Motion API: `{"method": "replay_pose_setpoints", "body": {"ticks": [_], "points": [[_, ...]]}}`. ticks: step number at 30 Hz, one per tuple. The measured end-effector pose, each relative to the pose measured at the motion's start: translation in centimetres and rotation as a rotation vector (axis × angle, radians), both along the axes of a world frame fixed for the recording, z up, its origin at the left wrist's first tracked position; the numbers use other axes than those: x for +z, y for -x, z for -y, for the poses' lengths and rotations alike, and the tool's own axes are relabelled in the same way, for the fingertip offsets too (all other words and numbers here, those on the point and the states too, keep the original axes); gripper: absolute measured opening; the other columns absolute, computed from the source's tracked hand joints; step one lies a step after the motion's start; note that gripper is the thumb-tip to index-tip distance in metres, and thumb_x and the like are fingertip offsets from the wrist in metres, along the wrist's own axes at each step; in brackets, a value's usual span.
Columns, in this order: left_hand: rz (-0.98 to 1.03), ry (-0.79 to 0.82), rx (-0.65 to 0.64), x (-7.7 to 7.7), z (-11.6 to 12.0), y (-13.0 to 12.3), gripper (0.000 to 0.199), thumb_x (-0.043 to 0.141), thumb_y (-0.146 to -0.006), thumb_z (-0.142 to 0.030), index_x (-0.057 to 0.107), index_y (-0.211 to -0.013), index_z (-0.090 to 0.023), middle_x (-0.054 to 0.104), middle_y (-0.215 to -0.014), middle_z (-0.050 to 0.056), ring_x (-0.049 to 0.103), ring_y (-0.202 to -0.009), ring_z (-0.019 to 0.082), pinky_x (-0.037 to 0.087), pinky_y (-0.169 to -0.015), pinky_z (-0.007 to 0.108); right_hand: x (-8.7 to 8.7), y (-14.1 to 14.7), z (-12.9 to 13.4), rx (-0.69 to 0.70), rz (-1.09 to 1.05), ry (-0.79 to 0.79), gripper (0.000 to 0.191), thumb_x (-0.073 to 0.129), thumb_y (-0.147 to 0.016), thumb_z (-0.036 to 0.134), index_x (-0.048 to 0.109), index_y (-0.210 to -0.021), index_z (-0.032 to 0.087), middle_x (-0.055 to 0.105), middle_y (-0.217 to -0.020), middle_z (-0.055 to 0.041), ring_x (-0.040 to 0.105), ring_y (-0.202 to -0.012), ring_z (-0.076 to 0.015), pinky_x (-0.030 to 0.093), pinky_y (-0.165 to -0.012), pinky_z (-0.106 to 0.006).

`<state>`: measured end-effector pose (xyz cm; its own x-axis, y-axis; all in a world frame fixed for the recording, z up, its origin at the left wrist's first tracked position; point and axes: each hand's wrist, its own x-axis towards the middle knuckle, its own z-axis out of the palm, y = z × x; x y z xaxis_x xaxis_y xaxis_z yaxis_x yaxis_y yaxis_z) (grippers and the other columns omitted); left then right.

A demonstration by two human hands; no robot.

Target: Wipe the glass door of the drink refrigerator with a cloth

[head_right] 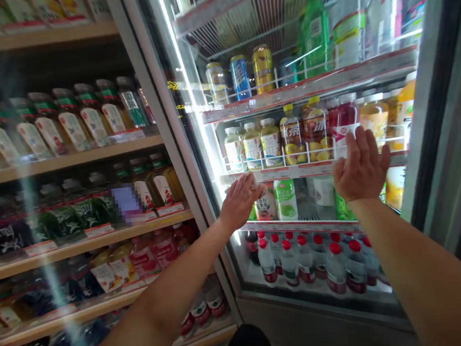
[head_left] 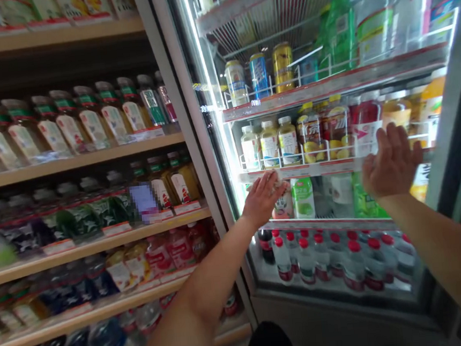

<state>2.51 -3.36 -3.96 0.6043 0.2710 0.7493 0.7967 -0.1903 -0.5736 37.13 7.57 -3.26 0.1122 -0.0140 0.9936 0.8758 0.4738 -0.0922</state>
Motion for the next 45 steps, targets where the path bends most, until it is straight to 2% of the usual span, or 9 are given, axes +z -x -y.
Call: {"method": "replay_pose_setpoints", "body": {"ticks": [3, 6, 9, 13, 20, 26, 32, 38, 45], "points": [[-0.008, -0.022, 0.004, 1.3, 0.0, 0.7, 0.065, 0.054, -0.097, -0.005, 0.043, -0.156, -0.029, 0.036, -0.167, 0.009, 0.021, -0.158, 0.028, 0.033, -0.126, 0.050, 0.1, 0.1, 0.1, 0.007, -0.008, -0.012, 0.069, 0.044, -0.094, 0.034, 0.035, -0.161, 0.017, 0.044, -0.162, -0.0168, 0.038, -0.152, -0.0318, 0.024, -0.122, -0.060], [0.188, -0.141, 0.044, 2.2, -0.1, 1.4, 0.068, 0.049, -0.098, -0.002, 0.035, -0.161, -0.023, 0.018, -0.172, 0.015, 0.013, -0.159, 0.034, 0.035, -0.123, 0.058, 0.2, 0.1, 0.3, 0.025, -0.005, -0.008, 0.067, 0.044, -0.096, 0.034, 0.036, -0.160, 0.017, 0.044, -0.161, -0.0180, 0.039, -0.152, -0.0329, 0.024, -0.122, -0.060], [0.137, -0.122, 0.010, 0.7, 0.2, 1.3, 0.072, 0.049, -0.096, 0.002, 0.032, -0.162, -0.021, 0.007, -0.173, 0.017, 0.007, -0.159, 0.037, 0.037, -0.122, 0.059, 0.3, 0.1, 0.9, 0.033, 0.007, 0.007, 0.066, 0.043, -0.098, 0.032, 0.033, -0.161, 0.015, 0.042, -0.162, -0.0196, 0.037, -0.153, -0.0338, 0.023, -0.122, -0.061], [-0.104, -0.021, -0.063, -1.3, 0.9, 1.6, 0.074, 0.052, -0.095, 0.003, 0.039, -0.158, -0.033, 0.022, -0.172, 0.006, 0.021, -0.158, 0.027, 0.040, -0.123, 0.045, 0.3, 0.0, 1.3, 0.017, 0.029, 0.028, 0.065, 0.043, -0.100, 0.029, 0.030, -0.163, 0.016, 0.041, -0.163, -0.0186, 0.036, -0.153, -0.0324, 0.024, -0.123, -0.059], [0.124, -0.139, 0.023, 1.9, 0.3, 3.5, 0.074, 0.045, -0.098, 0.006, 0.029, -0.164, -0.024, 0.003, -0.173, 0.016, 0.005, -0.159, 0.036, 0.037, -0.122, 0.058, 0.3, 0.1, 0.6, -0.001, 0.015, -0.030, 0.064, 0.040, -0.100, 0.034, 0.034, -0.161, 0.015, 0.044, -0.162, -0.0177, 0.037, -0.153, -0.0311, 0.024, -0.123, -0.057], [-0.147, 0.009, -0.031, -0.8, 1.4, 2.9, 0.072, 0.053, -0.096, 0.001, 0.040, -0.158, -0.034, 0.030, -0.170, 0.004, 0.023, -0.157, 0.023, 0.036, -0.125, 0.042, 0.2, 0.1, 0.3, -0.014, 0.008, -0.048, 0.064, 0.041, -0.099, 0.036, 0.038, -0.160, 0.015, 0.046, -0.161, -0.0165, 0.038, -0.152, -0.0294, 0.024, -0.124, -0.054], [0.140, -0.122, 0.048, 1.9, 0.5, 3.8, 0.080, 0.047, -0.097, 0.005, 0.022, -0.165, -0.029, 0.000, -0.173, 0.014, 0.006, -0.159, 0.034, 0.036, -0.122, 0.060, 0.2, 0.2, 0.4, -0.008, -0.004, -0.047, 0.064, 0.042, -0.099, 0.036, 0.037, -0.160, 0.017, 0.046, -0.161, -0.0165, 0.039, -0.152, -0.0297, 0.024, -0.123, -0.055], [-0.092, 0.018, -0.005, -1.5, 1.6, 2.9, 0.077, 0.058, -0.092, 0.003, 0.041, -0.157, -0.037, 0.010, -0.174, 0.004, 0.020, -0.158, 0.028, 0.039, -0.123, 0.045, -0.1, -0.1, -0.1, 0.003, 0.004, -0.016, 0.069, 0.044, -0.095, 0.034, 0.035, -0.161, 0.016, 0.043, -0.162, -0.0174, 0.036, -0.153, -0.0314, 0.023, -0.123, -0.059], [0.171, -0.140, 0.113, 1.9, 0.7, 4.5, 0.090, 0.052, -0.095, 0.004, 0.013, -0.167, -0.032, -0.006, -0.174, 0.012, 0.005, -0.159, 0.036, 0.039, -0.121, 0.059, 0.0, -0.5, 0.4, 0.048, 0.003, 0.090, 0.079, 0.051, -0.085, 0.028, 0.035, -0.161, 0.017, 0.039, -0.165, -0.0149, 0.031, -0.156, -0.0300, 0.022, -0.124, -0.061]]}}
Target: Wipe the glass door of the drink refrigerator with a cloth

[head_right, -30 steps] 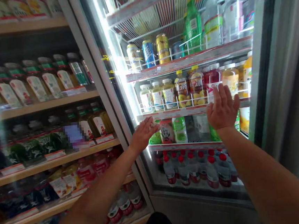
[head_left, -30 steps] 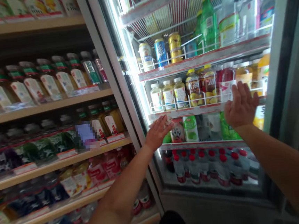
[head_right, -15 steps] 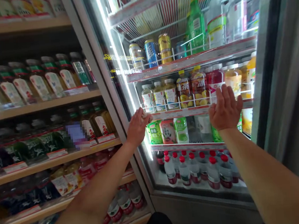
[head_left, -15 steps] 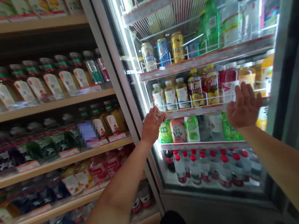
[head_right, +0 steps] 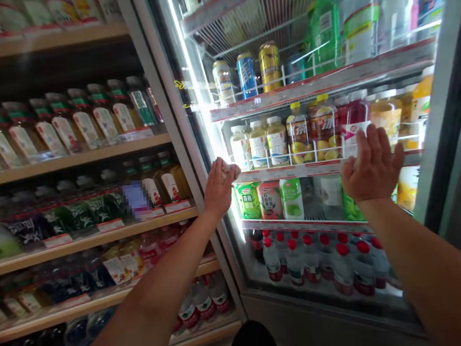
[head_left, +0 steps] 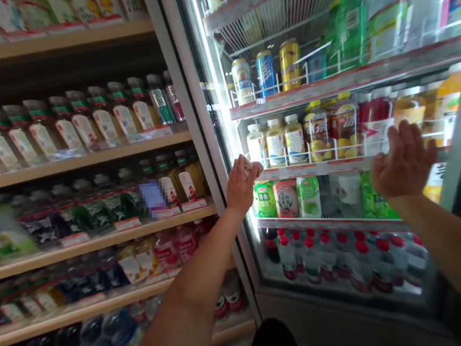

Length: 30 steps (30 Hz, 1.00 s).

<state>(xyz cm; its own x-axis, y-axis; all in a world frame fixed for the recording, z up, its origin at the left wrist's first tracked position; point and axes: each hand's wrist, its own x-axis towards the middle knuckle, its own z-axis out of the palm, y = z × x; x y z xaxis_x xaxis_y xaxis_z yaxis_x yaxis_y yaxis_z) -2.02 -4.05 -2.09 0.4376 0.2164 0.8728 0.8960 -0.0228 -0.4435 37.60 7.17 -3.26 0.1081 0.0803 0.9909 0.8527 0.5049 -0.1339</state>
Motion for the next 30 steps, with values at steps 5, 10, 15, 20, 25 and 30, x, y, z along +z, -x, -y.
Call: {"method": "replay_pose_setpoints", "body": {"ticks": [5, 10, 15, 20, 25, 30], "points": [[-0.248, 0.139, -0.073, -3.7, 0.9, -1.3, 0.084, 0.060, -0.093, 0.001, 0.030, -0.162, -0.035, 0.015, -0.174, 0.009, 0.020, -0.158, 0.033, 0.043, -0.120, 0.049, 0.2, 0.1, 0.2, -0.008, -0.025, 0.040, 0.078, 0.050, -0.083, 0.030, 0.040, -0.158, 0.013, 0.039, -0.165, -0.0152, 0.030, -0.156, -0.0290, 0.019, -0.125, -0.058], [-0.225, 0.122, -0.074, -2.1, 0.7, -0.1, 0.072, 0.055, -0.097, 0.000, 0.037, -0.159, -0.032, 0.018, -0.173, 0.009, 0.023, -0.157, 0.031, 0.042, -0.122, 0.049, 0.2, 0.2, 0.0, -0.023, -0.024, 0.058, 0.076, 0.051, -0.083, 0.029, 0.042, -0.157, 0.011, 0.040, -0.164, -0.0167, 0.031, -0.156, -0.0290, 0.019, -0.126, -0.055], [-0.027, 0.007, -0.044, -0.1, -0.4, -0.8, 0.085, 0.053, -0.095, 0.004, 0.022, -0.165, -0.032, -0.006, -0.174, 0.012, 0.006, -0.159, 0.038, 0.039, -0.121, 0.060, 0.2, 0.5, -0.4, -0.047, -0.022, -0.044, 0.068, 0.042, -0.092, 0.035, 0.043, -0.156, 0.010, 0.043, -0.162, -0.0184, 0.034, -0.154, -0.0296, 0.019, -0.125, -0.054], [-0.345, 0.186, -0.153, -3.3, 0.2, -2.8, 0.078, 0.056, -0.091, 0.004, 0.038, -0.159, -0.032, 0.013, -0.173, 0.010, 0.018, -0.158, 0.032, 0.040, -0.122, 0.049, 0.2, 0.5, -0.1, -0.062, 0.010, -0.021, 0.066, 0.039, -0.096, 0.033, 0.038, -0.158, 0.011, 0.041, -0.163, -0.0188, 0.033, -0.154, -0.0300, 0.019, -0.125, -0.055], [-0.066, 0.011, -0.071, 1.3, -1.0, -2.9, 0.066, 0.051, -0.099, -0.001, 0.040, -0.158, -0.028, 0.012, -0.173, 0.013, 0.014, -0.159, 0.034, 0.035, -0.123, 0.057, 0.3, 0.3, 0.1, -0.068, 0.027, -0.004, 0.067, 0.045, -0.095, 0.029, 0.036, -0.159, 0.011, 0.040, -0.164, -0.0187, 0.034, -0.154, -0.0321, 0.022, -0.124, -0.059], [0.025, -0.056, -0.113, 0.5, -2.0, -5.4, 0.068, 0.052, -0.099, -0.005, 0.034, -0.162, -0.026, 0.008, -0.174, 0.013, 0.007, -0.160, 0.035, 0.034, -0.123, 0.059, 0.3, 0.3, 0.2, -0.075, 0.030, -0.038, 0.066, 0.045, -0.096, 0.029, 0.037, -0.159, 0.012, 0.042, -0.163, -0.0175, 0.036, -0.153, -0.0306, 0.024, -0.124, -0.057]]}}
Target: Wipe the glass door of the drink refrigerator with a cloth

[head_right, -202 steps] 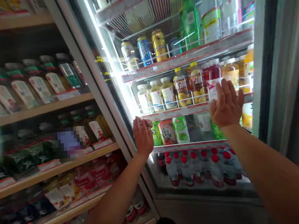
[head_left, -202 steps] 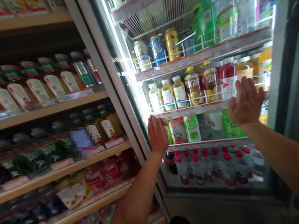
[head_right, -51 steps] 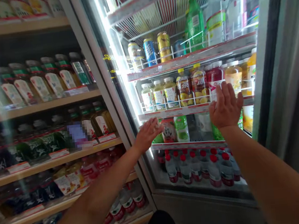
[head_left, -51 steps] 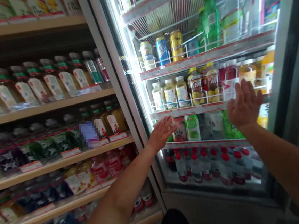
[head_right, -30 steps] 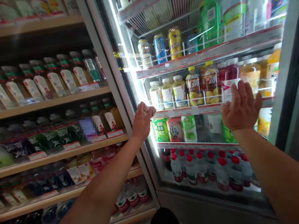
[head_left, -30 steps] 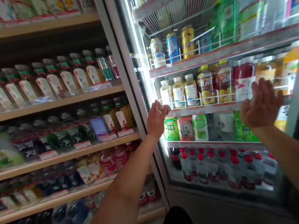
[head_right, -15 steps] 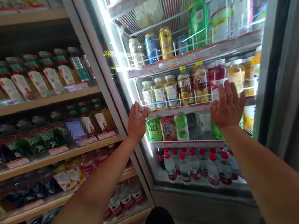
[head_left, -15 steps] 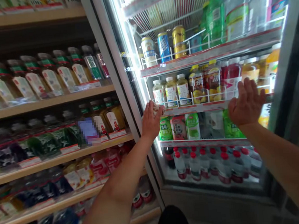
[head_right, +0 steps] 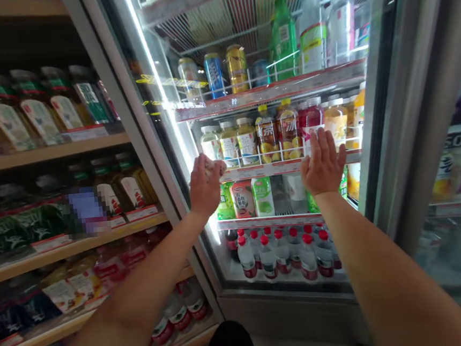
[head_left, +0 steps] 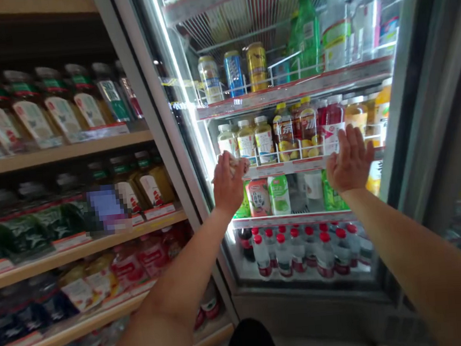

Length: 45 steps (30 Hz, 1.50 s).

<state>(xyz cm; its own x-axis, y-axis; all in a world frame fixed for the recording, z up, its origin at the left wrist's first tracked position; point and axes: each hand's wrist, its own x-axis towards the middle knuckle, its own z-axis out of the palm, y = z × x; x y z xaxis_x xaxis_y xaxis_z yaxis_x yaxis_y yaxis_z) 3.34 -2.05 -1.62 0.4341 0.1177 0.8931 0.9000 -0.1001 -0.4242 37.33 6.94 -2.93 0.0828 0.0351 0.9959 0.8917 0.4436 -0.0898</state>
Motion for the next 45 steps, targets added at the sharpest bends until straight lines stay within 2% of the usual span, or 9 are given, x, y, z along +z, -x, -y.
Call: {"method": "replay_pose_setpoints", "body": {"ticks": [4, 7, 11, 14, 18, 25, 32, 39, 45], "points": [[-0.453, 0.192, -0.101, -4.2, 0.7, -0.6, 0.065, 0.056, -0.098, -0.008, 0.043, -0.157, -0.032, 0.034, -0.168, 0.007, 0.021, -0.158, 0.027, 0.036, -0.124, 0.048, 0.0, 0.0, 0.0, -0.015, 0.004, -0.005, 0.066, 0.045, -0.096, 0.029, 0.037, -0.159, 0.013, 0.042, -0.163, -0.0165, 0.036, -0.153, -0.0295, 0.024, -0.124, -0.056], [-0.406, 0.168, -0.050, -2.8, 0.7, 0.2, 0.061, 0.057, -0.098, -0.007, 0.047, -0.154, -0.030, 0.034, -0.168, 0.010, 0.023, -0.158, 0.028, 0.032, -0.125, 0.051, 0.0, 0.0, -0.1, -0.025, 0.002, -0.001, 0.065, 0.044, -0.097, 0.029, 0.036, -0.159, 0.012, 0.043, -0.162, -0.0167, 0.035, -0.154, -0.0290, 0.023, -0.125, -0.055], [-0.065, 0.016, -0.019, 0.8, -0.1, 0.3, 0.071, 0.053, -0.098, -0.004, 0.032, -0.162, -0.028, 0.005, -0.174, 0.010, 0.012, -0.159, 0.032, 0.031, -0.126, 0.056, 0.0, 0.1, 0.0, -0.010, -0.012, 0.041, 0.066, 0.042, -0.097, 0.030, 0.034, -0.160, 0.015, 0.040, -0.165, -0.0160, 0.032, -0.155, -0.0281, 0.019, -0.126, -0.054], [-0.070, 0.071, -0.054, -0.4, 0.0, -0.5, 0.073, 0.050, -0.099, -0.002, 0.029, -0.164, -0.028, 0.004, -0.173, 0.011, 0.010, -0.159, 0.035, 0.030, -0.126, 0.057, 0.0, 0.0, 0.1, 0.007, -0.012, 0.082, 0.068, 0.044, -0.095, 0.029, 0.034, -0.160, 0.014, 0.039, -0.165, -0.0162, 0.031, -0.155, -0.0296, 0.019, -0.125, -0.056], [-0.372, 0.222, -0.124, -2.9, 1.2, 0.1, 0.067, 0.052, -0.101, -0.003, 0.040, -0.158, -0.035, 0.032, -0.168, 0.007, 0.028, -0.155, 0.026, 0.039, -0.124, 0.044, 0.1, 0.0, 0.1, 0.001, -0.017, 0.085, 0.066, 0.044, -0.095, 0.029, 0.037, -0.159, 0.013, 0.040, -0.164, -0.0166, 0.032, -0.155, -0.0302, 0.021, -0.125, -0.057], [-0.018, 0.001, -0.036, 3.1, 0.0, 2.0, 0.060, 0.042, -0.106, -0.006, 0.038, -0.159, -0.033, 0.021, -0.172, 0.005, 0.019, -0.159, 0.025, 0.039, -0.124, 0.049, 0.1, 0.1, 0.2, 0.004, -0.016, 0.053, 0.064, 0.037, -0.098, 0.032, 0.036, -0.159, 0.012, 0.038, -0.165, -0.0173, 0.030, -0.156, -0.0294, 0.020, -0.125, -0.056], [-0.372, 0.172, -0.095, -3.6, 0.6, -0.6, 0.049, 0.049, -0.105, -0.006, 0.050, -0.151, -0.023, 0.044, -0.162, 0.011, 0.017, -0.158, 0.028, 0.040, -0.123, 0.048, 0.0, 0.0, 0.0, 0.050, -0.017, 0.060, 0.064, 0.036, -0.099, 0.031, 0.037, -0.159, 0.009, 0.036, -0.165, -0.0193, 0.029, -0.156, -0.0343, 0.017, -0.125, -0.059], [-0.091, 0.103, -0.076, -0.1, -0.5, 1.1, 0.058, 0.045, -0.106, -0.007, 0.037, -0.160, -0.029, 0.023, -0.171, 0.009, 0.013, -0.159, 0.027, 0.034, -0.126, 0.052, 0.1, 0.0, 0.3, 0.016, -0.017, 0.068, 0.066, 0.040, -0.096, 0.029, 0.036, -0.159, 0.011, 0.038, -0.165, -0.0187, 0.030, -0.156, -0.0329, 0.021, -0.124, -0.060], [-0.317, 0.270, -0.084, -5.0, 0.9, 0.0, 0.061, 0.053, -0.097, -0.006, 0.047, -0.155, -0.028, 0.037, -0.166, 0.009, 0.017, -0.159, 0.030, 0.029, -0.127, 0.052, 0.0, 0.0, 0.0, -0.001, -0.016, 0.033, 0.067, 0.041, -0.095, 0.029, 0.034, -0.160, 0.015, 0.038, -0.165, -0.0162, 0.031, -0.155, -0.0305, 0.022, -0.124, -0.058]]}}
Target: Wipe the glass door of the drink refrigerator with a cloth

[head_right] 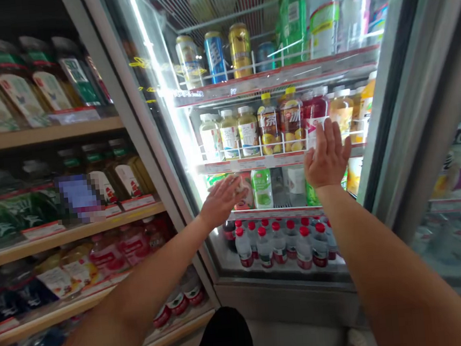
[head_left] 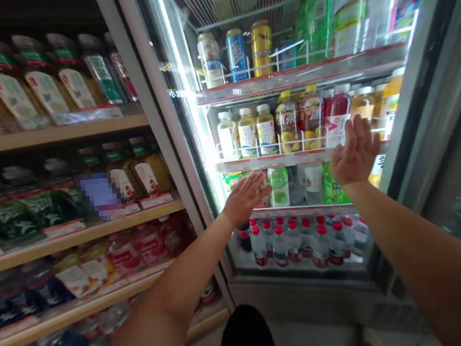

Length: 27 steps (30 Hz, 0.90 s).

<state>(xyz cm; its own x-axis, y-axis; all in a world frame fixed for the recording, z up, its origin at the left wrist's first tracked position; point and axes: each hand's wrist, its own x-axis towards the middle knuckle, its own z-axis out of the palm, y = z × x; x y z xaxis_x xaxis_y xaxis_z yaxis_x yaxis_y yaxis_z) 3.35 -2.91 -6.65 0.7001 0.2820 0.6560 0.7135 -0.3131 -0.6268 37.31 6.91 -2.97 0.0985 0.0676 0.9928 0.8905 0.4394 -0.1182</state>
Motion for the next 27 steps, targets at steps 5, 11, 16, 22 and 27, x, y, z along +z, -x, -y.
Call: {"method": "replay_pose_setpoints", "body": {"ticks": [5, 11, 16, 22, 27], "points": [[-0.009, -0.055, 0.048, 1.7, 0.1, 0.8, 0.054, 0.061, -0.102, -0.027, 0.048, -0.154, -0.029, 0.039, -0.165, 0.010, 0.019, -0.159, 0.030, 0.026, -0.128, 0.053, 0.1, 0.0, 0.1, 0.000, 0.003, 0.033, 0.066, 0.042, -0.096, 0.029, 0.033, -0.160, 0.015, 0.039, -0.165, -0.0156, 0.031, -0.155, -0.0308, 0.022, -0.124, -0.058], [0.237, -0.220, 0.046, 3.4, -1.3, 0.1, 0.055, 0.056, -0.103, -0.014, 0.045, -0.155, -0.025, 0.023, -0.171, 0.013, 0.011, -0.160, 0.032, 0.031, -0.126, 0.053, 0.0, 0.0, 0.0, 0.014, 0.014, 0.008, 0.066, 0.041, -0.096, 0.028, 0.032, -0.161, 0.014, 0.038, -0.165, -0.0157, 0.030, -0.155, -0.0311, 0.019, -0.125, -0.056], [-0.124, -0.036, -0.020, -1.8, -0.3, -0.5, 0.051, 0.072, -0.097, -0.031, 0.057, -0.146, -0.026, 0.045, -0.161, 0.012, 0.028, -0.156, 0.032, 0.030, -0.127, 0.049, 0.0, 0.0, -0.2, -0.020, 0.021, -0.042, 0.065, 0.043, -0.097, 0.028, 0.034, -0.160, 0.015, 0.041, -0.164, -0.0156, 0.034, -0.154, -0.0282, 0.023, -0.124, -0.054], [-0.015, -0.082, -0.016, 1.9, -0.4, 1.2, 0.053, 0.056, -0.099, -0.006, 0.054, -0.147, -0.029, 0.044, -0.162, 0.009, 0.030, -0.156, 0.027, 0.037, -0.124, 0.046, 0.2, 0.1, 0.0, -0.018, -0.002, -0.012, 0.066, 0.043, -0.095, 0.028, 0.036, -0.159, 0.013, 0.042, -0.163, -0.0171, 0.032, -0.155, -0.0304, 0.022, -0.124, -0.056], [0.238, -0.151, -0.031, 2.0, -0.9, -0.3, 0.051, 0.047, -0.104, -0.009, 0.043, -0.153, -0.021, 0.048, -0.158, 0.015, 0.034, -0.154, 0.027, 0.043, -0.118, 0.049, 0.2, 0.4, 0.2, 0.007, -0.013, 0.044, 0.068, 0.044, -0.094, 0.028, 0.034, -0.160, 0.014, 0.040, -0.164, -0.0171, 0.030, -0.156, -0.0309, 0.019, -0.125, -0.058]]}}
